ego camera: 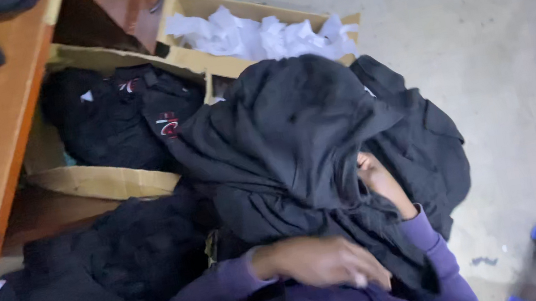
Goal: The person uses scissors to cut tags and threads off a black jacket held on their lap. They repeatedly adjust the jacket and cut small pieces of fabric or thread from the logo area.
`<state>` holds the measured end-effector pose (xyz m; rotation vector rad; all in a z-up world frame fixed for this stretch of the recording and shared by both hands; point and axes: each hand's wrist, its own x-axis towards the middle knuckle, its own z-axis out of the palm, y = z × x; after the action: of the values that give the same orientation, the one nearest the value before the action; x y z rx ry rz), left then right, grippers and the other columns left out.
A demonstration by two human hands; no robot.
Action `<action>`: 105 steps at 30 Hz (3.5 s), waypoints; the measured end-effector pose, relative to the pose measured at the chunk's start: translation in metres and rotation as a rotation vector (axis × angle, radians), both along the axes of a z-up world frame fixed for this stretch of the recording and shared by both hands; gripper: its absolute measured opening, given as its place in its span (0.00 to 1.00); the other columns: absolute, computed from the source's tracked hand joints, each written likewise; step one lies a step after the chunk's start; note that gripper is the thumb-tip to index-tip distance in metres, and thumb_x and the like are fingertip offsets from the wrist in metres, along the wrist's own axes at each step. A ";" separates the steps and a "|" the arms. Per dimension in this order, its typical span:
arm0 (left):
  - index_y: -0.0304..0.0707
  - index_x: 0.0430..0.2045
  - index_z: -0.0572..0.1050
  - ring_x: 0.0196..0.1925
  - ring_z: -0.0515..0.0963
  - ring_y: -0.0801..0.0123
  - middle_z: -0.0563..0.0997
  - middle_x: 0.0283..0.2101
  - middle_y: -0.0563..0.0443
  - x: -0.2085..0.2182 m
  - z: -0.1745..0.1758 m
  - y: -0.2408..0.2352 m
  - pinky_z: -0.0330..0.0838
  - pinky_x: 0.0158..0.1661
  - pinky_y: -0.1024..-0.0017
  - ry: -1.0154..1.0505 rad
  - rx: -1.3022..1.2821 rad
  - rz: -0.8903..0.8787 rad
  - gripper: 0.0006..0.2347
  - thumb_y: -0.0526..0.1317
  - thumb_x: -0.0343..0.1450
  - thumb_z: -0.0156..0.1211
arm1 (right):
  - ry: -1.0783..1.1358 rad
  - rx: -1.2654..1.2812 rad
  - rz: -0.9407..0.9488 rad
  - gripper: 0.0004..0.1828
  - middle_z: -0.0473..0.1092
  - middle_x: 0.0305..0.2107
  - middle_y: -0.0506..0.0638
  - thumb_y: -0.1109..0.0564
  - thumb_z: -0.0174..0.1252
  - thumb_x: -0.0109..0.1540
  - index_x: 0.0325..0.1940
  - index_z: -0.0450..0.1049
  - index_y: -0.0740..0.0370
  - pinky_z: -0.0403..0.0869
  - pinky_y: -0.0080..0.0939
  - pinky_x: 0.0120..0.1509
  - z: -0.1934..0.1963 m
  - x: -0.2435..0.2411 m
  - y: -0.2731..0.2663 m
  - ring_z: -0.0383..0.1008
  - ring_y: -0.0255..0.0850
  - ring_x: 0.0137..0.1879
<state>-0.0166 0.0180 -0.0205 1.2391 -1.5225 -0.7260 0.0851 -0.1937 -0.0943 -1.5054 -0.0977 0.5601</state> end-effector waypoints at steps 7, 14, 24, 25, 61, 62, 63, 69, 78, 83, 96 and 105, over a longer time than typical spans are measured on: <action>0.46 0.55 0.79 0.31 0.77 0.64 0.80 0.38 0.50 0.065 0.002 0.092 0.74 0.35 0.67 0.450 0.276 1.677 0.23 0.50 0.67 0.76 | -0.255 -0.202 -0.038 0.13 0.68 0.49 0.55 0.68 0.62 0.55 0.42 0.76 0.60 0.66 0.53 0.60 0.040 -0.026 0.019 0.65 0.51 0.58; 0.49 0.60 0.80 0.51 0.80 0.49 0.76 0.47 0.45 0.165 0.021 0.125 0.75 0.53 0.61 -0.323 0.117 1.662 0.14 0.38 0.80 0.56 | -0.543 -0.661 0.247 0.07 0.76 0.43 0.61 0.59 0.64 0.61 0.43 0.80 0.61 0.77 0.60 0.56 0.157 -0.023 0.053 0.78 0.66 0.55; 0.33 0.43 0.84 0.57 0.83 0.56 0.86 0.53 0.41 0.264 -0.046 0.113 0.70 0.63 0.63 0.009 0.027 1.316 0.19 0.51 0.80 0.51 | -0.481 -0.667 -0.021 0.37 0.78 0.53 0.59 0.31 0.52 0.65 0.60 0.76 0.66 0.72 0.52 0.64 0.166 -0.050 0.042 0.78 0.53 0.59; 0.38 0.42 0.82 0.51 0.80 0.64 0.84 0.48 0.48 0.255 -0.034 0.121 0.68 0.56 0.68 0.093 -0.063 1.469 0.18 0.53 0.79 0.52 | -0.415 -0.674 0.071 0.27 0.77 0.42 0.53 0.35 0.61 0.63 0.50 0.74 0.60 0.72 0.49 0.53 0.162 -0.046 0.051 0.79 0.48 0.49; 0.41 0.60 0.79 0.52 0.83 0.51 0.81 0.50 0.43 0.025 0.067 0.073 0.75 0.52 0.60 0.133 0.053 1.547 0.15 0.35 0.78 0.55 | 0.053 -0.227 -0.115 0.24 0.79 0.37 0.63 0.42 0.50 0.70 0.51 0.81 0.64 0.79 0.56 0.54 0.062 -0.105 0.010 0.82 0.51 0.44; 0.38 0.58 0.81 0.52 0.83 0.52 0.82 0.50 0.41 0.015 0.068 0.067 0.75 0.51 0.60 0.203 -0.005 1.587 0.14 0.36 0.77 0.58 | 0.138 -0.022 -0.122 0.34 0.76 0.52 0.71 0.42 0.48 0.70 0.68 0.73 0.72 0.76 0.65 0.63 0.021 -0.112 0.002 0.78 0.57 0.56; 0.38 0.58 0.81 0.52 0.83 0.52 0.82 0.50 0.41 0.007 0.070 0.055 0.75 0.51 0.60 0.210 0.000 1.593 0.14 0.36 0.77 0.58 | 0.145 -0.024 -0.116 0.34 0.76 0.52 0.71 0.42 0.48 0.70 0.68 0.73 0.72 0.76 0.65 0.63 0.040 -0.102 0.021 0.78 0.57 0.56; 0.33 0.64 0.74 0.67 0.74 0.42 0.76 0.64 0.32 0.005 0.071 0.037 0.69 0.67 0.51 -0.037 0.106 1.125 0.19 0.34 0.76 0.60 | 0.051 0.118 -0.722 0.18 0.81 0.37 0.57 0.60 0.68 0.63 0.55 0.78 0.72 0.79 0.40 0.39 0.111 -0.060 0.035 0.82 0.42 0.41; 0.40 0.63 0.72 0.57 0.75 0.49 0.75 0.50 0.44 0.066 -0.004 0.094 0.52 0.68 0.42 -0.383 0.614 1.429 0.18 0.44 0.80 0.46 | 0.196 0.456 -0.706 0.18 0.80 0.43 0.67 0.59 0.54 0.70 0.62 0.75 0.69 0.81 0.61 0.55 0.075 -0.066 0.023 0.84 0.56 0.49; 0.39 0.43 0.79 0.44 0.77 0.50 0.74 0.42 0.49 0.051 0.028 0.132 0.68 0.60 0.42 -0.683 0.051 1.742 0.08 0.39 0.79 0.53 | 0.142 0.599 -0.653 0.27 0.80 0.45 0.63 0.72 0.60 0.58 0.62 0.75 0.65 0.84 0.62 0.49 0.060 -0.072 0.038 0.84 0.57 0.48; 0.36 0.39 0.78 0.34 0.85 0.51 0.85 0.36 0.44 0.026 0.094 0.076 0.77 0.41 0.56 -0.319 0.098 1.765 0.05 0.33 0.79 0.53 | 0.186 0.551 -0.551 0.33 0.80 0.42 0.64 0.76 0.60 0.52 0.63 0.75 0.65 0.84 0.62 0.42 0.021 -0.080 0.040 0.83 0.58 0.46; 0.38 0.57 0.68 0.45 0.80 0.39 0.71 0.43 0.43 0.023 0.013 0.029 0.77 0.45 0.55 0.075 0.291 1.329 0.16 0.47 0.79 0.55 | 0.242 0.531 -0.683 0.35 0.79 0.43 0.62 0.73 0.59 0.51 0.64 0.74 0.63 0.83 0.57 0.46 -0.038 -0.085 0.035 0.83 0.57 0.46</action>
<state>0.0062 0.0475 -0.0077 2.0132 -0.2783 -0.0674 0.0002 -0.1590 -0.1327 -0.8623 0.4155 0.1343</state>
